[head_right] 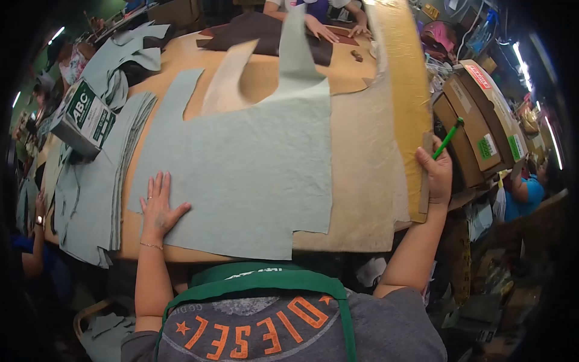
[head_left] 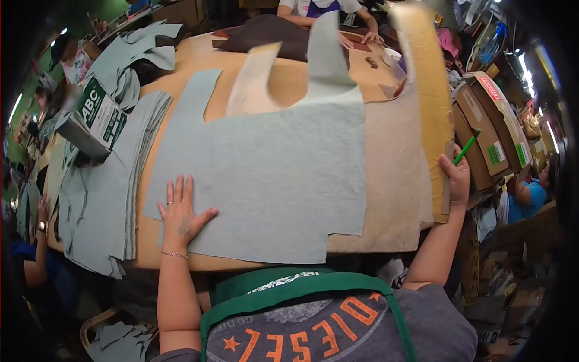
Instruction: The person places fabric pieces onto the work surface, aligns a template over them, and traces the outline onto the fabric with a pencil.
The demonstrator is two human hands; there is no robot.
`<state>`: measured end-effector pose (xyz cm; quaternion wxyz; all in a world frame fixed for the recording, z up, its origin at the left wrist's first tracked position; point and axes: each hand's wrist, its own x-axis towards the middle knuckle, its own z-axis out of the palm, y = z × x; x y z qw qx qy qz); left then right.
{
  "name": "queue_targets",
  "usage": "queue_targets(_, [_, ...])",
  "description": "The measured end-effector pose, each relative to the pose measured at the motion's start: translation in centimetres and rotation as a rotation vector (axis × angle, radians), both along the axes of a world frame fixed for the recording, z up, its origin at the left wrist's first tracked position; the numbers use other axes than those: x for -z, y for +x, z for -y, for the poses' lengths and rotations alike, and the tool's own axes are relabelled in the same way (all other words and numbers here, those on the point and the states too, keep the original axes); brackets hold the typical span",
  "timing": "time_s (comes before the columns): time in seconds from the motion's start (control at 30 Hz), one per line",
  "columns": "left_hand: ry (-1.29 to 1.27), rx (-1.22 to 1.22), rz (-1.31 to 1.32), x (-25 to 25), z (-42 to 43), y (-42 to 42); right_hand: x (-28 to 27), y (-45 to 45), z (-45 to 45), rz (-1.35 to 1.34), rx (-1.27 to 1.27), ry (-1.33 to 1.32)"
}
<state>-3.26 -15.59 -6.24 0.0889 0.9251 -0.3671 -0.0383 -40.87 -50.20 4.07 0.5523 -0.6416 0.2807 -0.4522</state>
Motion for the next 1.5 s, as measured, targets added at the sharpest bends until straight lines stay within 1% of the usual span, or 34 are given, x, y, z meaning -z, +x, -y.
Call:
queue_targets(0.07, [0.025,-0.005,0.011,-0.2,0.0,-0.4,-0.8,-1.2,1.5,0.004,0.115,-0.130])
queue_targets(0.13, [0.023,-0.004,0.016,0.0,-0.1,-0.4,-1.4,-0.4,2.3,0.030,0.209,-0.271])
queue_targets(0.23, [0.035,-0.002,0.011,-0.1,0.0,-0.2,-0.9,2.1,4.0,0.144,0.345,-0.396])
queue_targets(0.33, [0.044,-0.033,-0.012,0.0,0.1,-0.5,-0.5,5.5,4.0,0.167,0.493,-0.516])
queue_targets(0.37, [0.044,-0.043,-0.016,-0.2,0.4,-0.6,0.0,6.5,4.3,0.118,0.580,-0.561])
queue_targets(0.4, [0.039,0.015,0.041,-0.6,0.9,-1.0,0.8,7.3,4.8,0.066,0.670,-0.603])
queue_targets(0.43, [0.035,0.073,0.092,-0.9,1.5,-2.0,2.0,7.7,5.5,-0.043,0.767,-0.545])
queue_targets(0.47, [0.029,0.128,0.138,-1.3,2.5,-3.2,2.7,8.2,5.3,0.023,0.787,-0.599])
queue_targets(0.53, [0.070,0.345,0.082,-2.1,5.0,-6.5,3.6,9.6,4.6,0.146,0.798,-0.718])
queue_targets(0.57, [0.111,0.447,0.032,-1.6,6.2,-8.1,4.1,9.8,4.5,0.208,0.806,-0.721])
queue_targets(0.6, [0.155,0.546,-0.017,-1.2,7.3,-9.4,4.4,9.7,4.7,0.179,0.821,-0.723])
queue_targets(0.73, [0.120,0.471,-0.023,-1.4,11.4,-11.6,5.0,7.8,5.1,0.092,0.869,-0.655])
queue_targets(0.8, [0.084,0.398,0.017,-0.9,13.1,-12.3,5.2,6.9,5.6,0.274,0.773,-0.532])
queue_targets(0.87, [0.085,0.384,0.008,-0.7,13.4,-13.0,4.4,6.9,4.9,0.328,0.844,-0.506])
queue_targets(0.93, [0.097,0.381,-0.014,-0.9,12.8,-13.0,4.1,6.2,4.8,0.334,0.831,-0.617])
queue_targets(1.03, [0.119,0.415,-0.043,-1.5,11.7,-13.5,3.7,5.4,4.7,0.386,0.878,-0.573])
queue_targets(1.13, [0.088,0.416,-0.038,-1.3,11.9,-13.8,3.7,5.1,4.6,0.361,0.941,-0.564])
queue_targets(1.17, [0.057,0.424,-0.044,-1.0,12.5,-13.4,3.6,5.2,4.4,0.396,0.927,-0.518])
queue_targets(1.23, [0.012,0.440,-0.060,-0.8,12.9,-12.6,5.7,3.2,7.4,0.403,0.967,-0.328])
queue_targets(1.3, [-0.001,0.476,-0.075,-0.6,12.7,-12.3,4.0,3.8,5.6,0.253,1.052,-0.166])
queue_targets(1.37, [-0.017,0.443,-0.093,-0.2,12.3,-12.8,2.4,2.9,4.0,0.168,1.046,-0.082])
queue_targets(1.4, [-0.016,0.443,-0.100,-0.2,12.2,-12.9,2.1,1.9,4.0,0.168,1.016,-0.099])
queue_targets(1.43, [-0.025,0.440,-0.107,-0.2,12.1,-13.0,1.7,0.9,3.7,0.267,0.948,-0.215])
queue_targets(1.5, [-0.051,0.450,-0.122,-0.2,11.6,-13.2,0.2,-0.9,1.6,0.303,0.932,-0.177])
